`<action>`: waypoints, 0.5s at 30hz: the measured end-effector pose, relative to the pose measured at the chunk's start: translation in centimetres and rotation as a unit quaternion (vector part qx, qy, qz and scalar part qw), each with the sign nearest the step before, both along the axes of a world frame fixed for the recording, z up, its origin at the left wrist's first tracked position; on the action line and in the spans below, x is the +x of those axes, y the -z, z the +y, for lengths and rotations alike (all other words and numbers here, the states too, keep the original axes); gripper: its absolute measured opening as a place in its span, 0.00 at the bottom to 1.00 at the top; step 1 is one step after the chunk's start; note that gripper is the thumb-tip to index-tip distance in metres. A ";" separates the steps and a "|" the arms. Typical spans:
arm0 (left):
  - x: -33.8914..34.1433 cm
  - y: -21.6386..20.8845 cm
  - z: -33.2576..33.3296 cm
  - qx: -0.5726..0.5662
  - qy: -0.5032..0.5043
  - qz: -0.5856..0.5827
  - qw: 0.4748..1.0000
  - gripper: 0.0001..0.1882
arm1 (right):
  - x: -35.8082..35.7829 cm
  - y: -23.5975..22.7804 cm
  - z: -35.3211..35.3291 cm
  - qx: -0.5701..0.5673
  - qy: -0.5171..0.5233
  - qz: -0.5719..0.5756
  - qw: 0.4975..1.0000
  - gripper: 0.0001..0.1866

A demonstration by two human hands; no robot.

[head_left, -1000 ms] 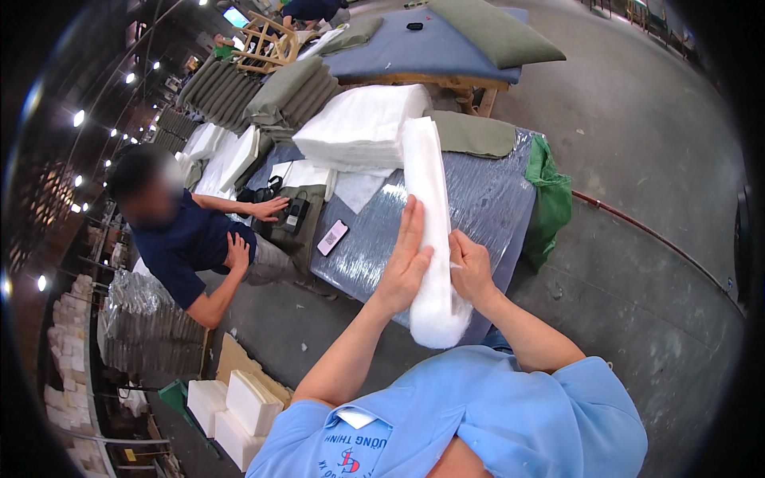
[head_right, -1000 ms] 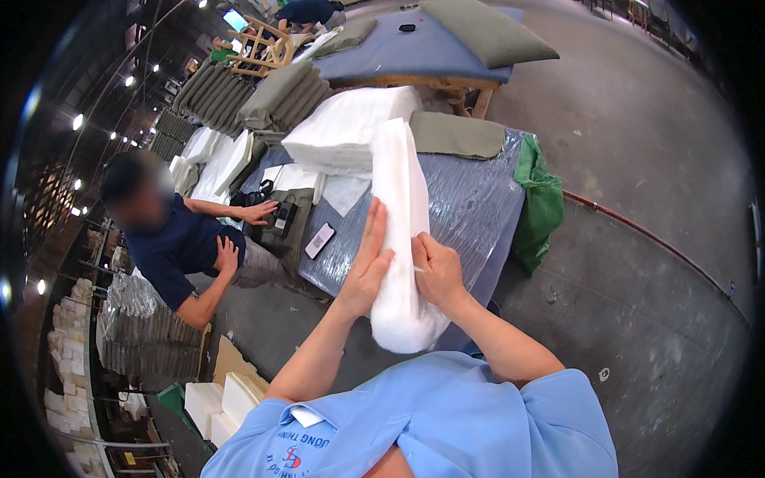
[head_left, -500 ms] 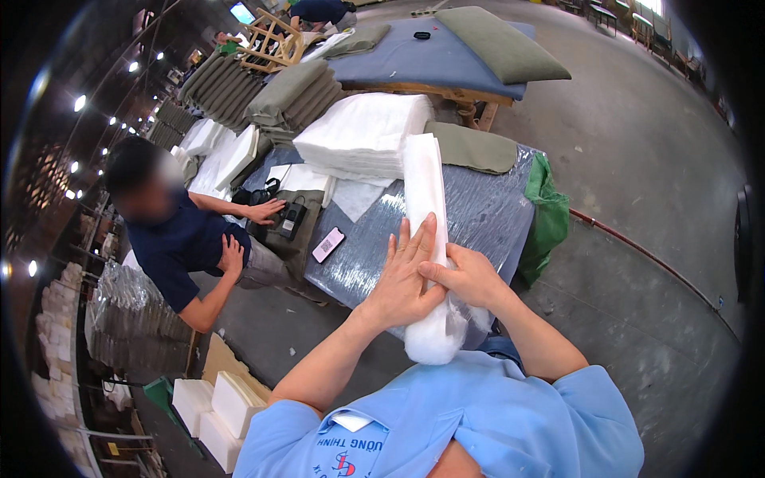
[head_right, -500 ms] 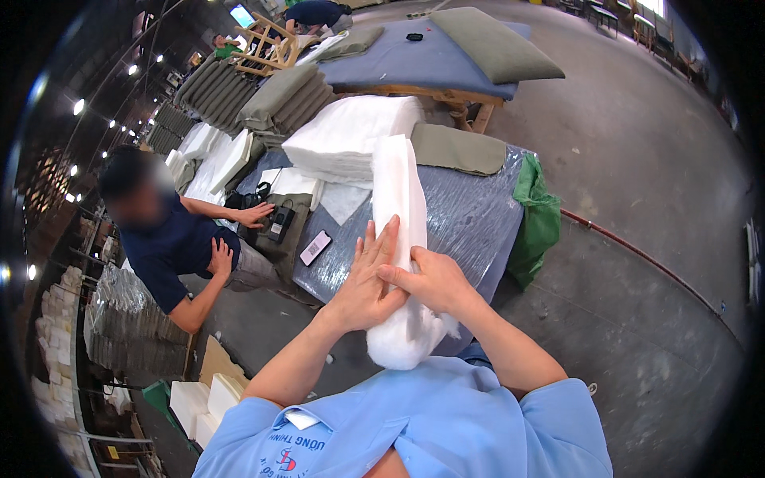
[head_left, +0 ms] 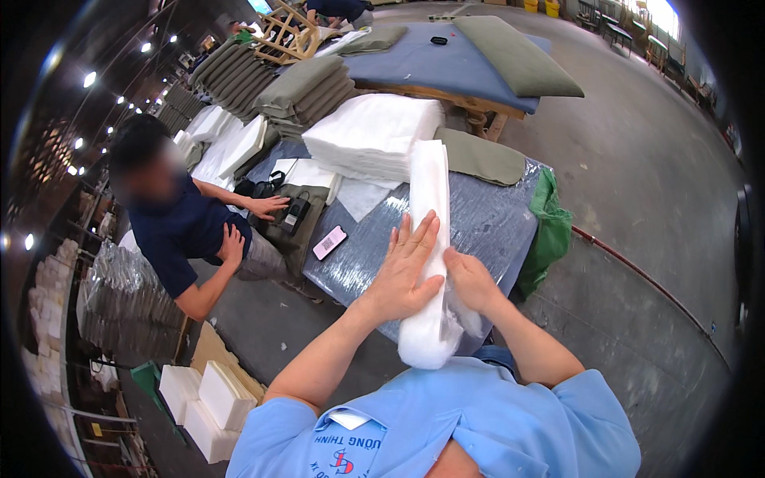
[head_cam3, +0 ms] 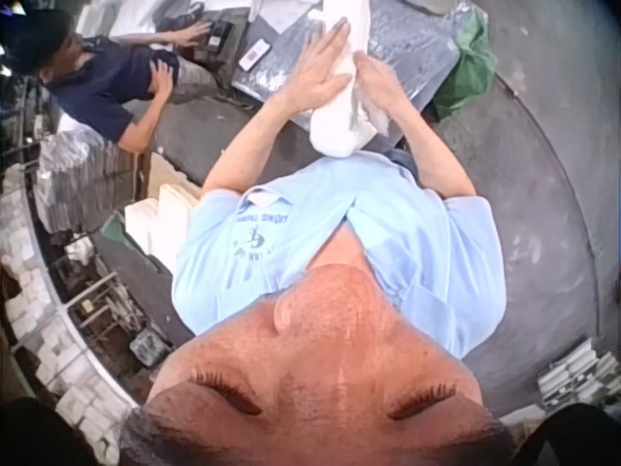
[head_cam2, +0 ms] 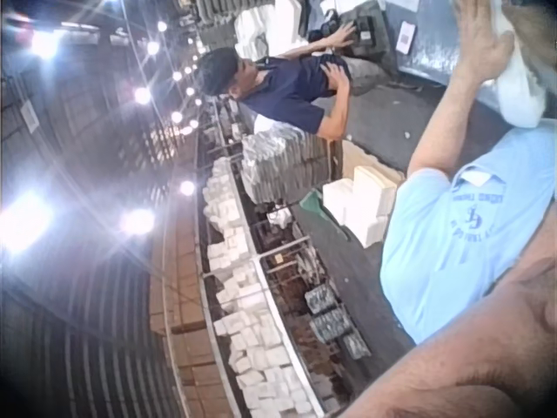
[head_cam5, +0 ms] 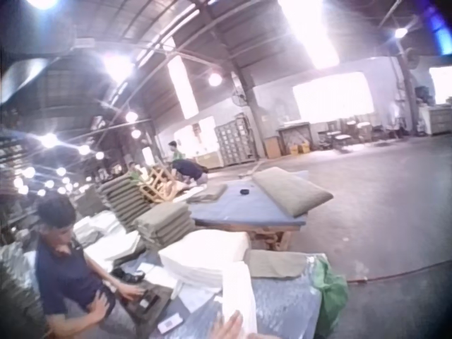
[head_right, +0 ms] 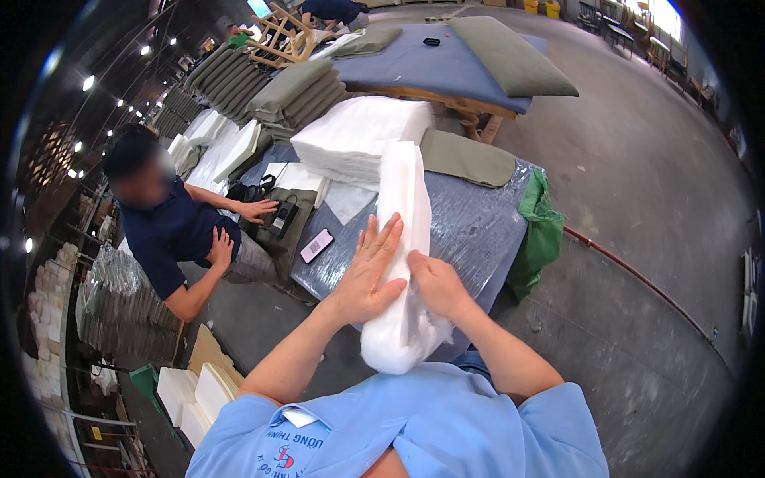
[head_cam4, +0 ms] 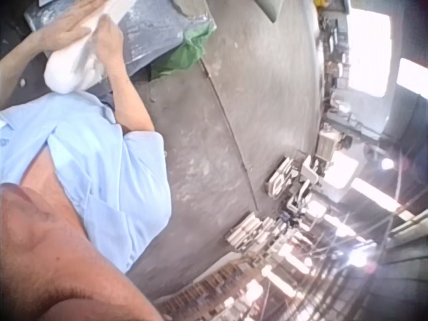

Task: The person folds a white fabric sheet on a table, aligning edges and pressing down to create creases. The person then folds the fabric in half and continues to fold it into a compact stack.

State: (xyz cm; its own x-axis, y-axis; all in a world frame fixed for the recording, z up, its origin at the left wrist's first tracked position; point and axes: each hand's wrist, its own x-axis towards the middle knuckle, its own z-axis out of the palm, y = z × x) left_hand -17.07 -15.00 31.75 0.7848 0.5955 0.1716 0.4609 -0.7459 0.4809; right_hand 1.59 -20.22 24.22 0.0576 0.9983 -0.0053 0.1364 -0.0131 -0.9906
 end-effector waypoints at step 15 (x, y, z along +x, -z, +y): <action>-1.4 1.5 -1.7 -0.040 -0.034 -0.089 0.995 0.45 | -0.5 -2.4 2.9 0.043 0.043 -0.052 0.997 0.20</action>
State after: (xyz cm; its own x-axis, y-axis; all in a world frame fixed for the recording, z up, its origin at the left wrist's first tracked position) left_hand -18.49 -16.74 30.23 0.7041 0.6629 0.2544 0.4107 -0.6725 0.6158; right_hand 1.13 -17.34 26.60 0.1379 0.9863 0.0901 0.2401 0.0549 -0.9692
